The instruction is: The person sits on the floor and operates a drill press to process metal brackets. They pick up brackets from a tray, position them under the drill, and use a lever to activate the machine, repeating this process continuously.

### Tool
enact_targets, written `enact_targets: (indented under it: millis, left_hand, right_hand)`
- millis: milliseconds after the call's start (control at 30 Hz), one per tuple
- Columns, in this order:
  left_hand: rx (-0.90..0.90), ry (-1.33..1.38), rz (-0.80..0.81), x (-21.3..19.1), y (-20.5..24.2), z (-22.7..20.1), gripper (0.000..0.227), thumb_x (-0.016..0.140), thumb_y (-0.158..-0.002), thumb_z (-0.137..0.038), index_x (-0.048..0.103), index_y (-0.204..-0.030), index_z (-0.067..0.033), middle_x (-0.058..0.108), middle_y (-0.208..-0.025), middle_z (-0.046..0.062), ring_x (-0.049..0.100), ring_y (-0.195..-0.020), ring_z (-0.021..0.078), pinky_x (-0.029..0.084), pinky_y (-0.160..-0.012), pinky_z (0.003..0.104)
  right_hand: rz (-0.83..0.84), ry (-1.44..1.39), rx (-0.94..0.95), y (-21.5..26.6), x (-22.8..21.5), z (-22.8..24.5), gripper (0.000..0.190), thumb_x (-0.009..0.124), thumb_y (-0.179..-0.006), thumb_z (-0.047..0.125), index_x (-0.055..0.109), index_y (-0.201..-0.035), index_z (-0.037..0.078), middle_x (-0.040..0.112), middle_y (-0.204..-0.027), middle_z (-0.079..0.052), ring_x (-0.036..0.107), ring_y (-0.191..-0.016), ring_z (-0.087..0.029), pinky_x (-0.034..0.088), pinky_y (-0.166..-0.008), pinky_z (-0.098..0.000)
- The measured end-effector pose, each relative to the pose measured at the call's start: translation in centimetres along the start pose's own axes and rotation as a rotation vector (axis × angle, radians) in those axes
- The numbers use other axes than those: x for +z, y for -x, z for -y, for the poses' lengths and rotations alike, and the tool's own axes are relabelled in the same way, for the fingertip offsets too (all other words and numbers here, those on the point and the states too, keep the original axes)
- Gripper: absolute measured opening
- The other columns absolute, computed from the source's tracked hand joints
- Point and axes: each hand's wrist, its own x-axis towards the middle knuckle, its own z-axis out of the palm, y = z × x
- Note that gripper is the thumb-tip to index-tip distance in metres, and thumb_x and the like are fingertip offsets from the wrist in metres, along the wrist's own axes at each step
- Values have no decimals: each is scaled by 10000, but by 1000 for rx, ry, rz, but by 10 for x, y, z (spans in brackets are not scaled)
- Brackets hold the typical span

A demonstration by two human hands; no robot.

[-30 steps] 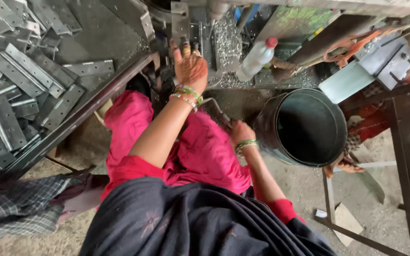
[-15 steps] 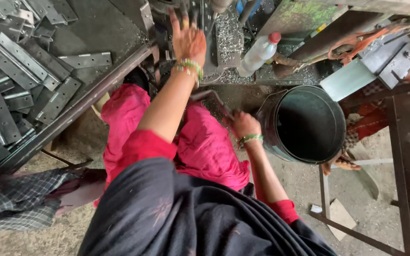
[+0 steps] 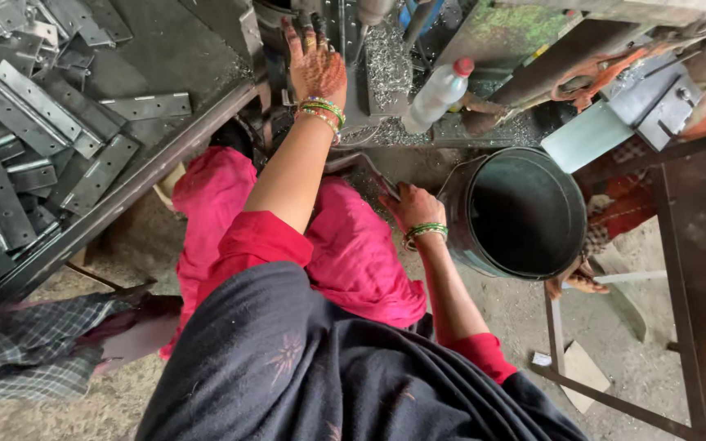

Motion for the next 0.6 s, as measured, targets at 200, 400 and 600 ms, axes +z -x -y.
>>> enact_targets:
  millis: [200,400,600]
  left_hand:
    - [-37,122,130,-11,1,1,355,479,-1024,-264,781,-1145,-122,621,-1439,119,370,-1497,329,97,-1198,621]
    - [244,-702,76,16,12,-12,338,498,-1027,-302,765,-1143,-130,623,-1422,138,433,-1414,315,158,-1211,584]
    - [-49,-273,56,44,13,-1,308,520,-1024,-313,762,-1102,-139,648,-1277,118,477,-1312,301,254,-1144,544]
  right_hand:
    - [-76,-132,-78,-1,79,-23,518,591,-953,535,661,-1230,103,734,-953,-224,694,-888,-451,542,-747,-580]
    - [22,31,-62,4,12,-5,514,602,-922,588,690,-1074,104,731,-963,-205,707,-900,-418,562,-746,-543]
    - [121,23,-47,7,-42,12,518,579,-951,583,689,-1106,101,743,-970,-211,711,-943,-417,554,-772,-531]
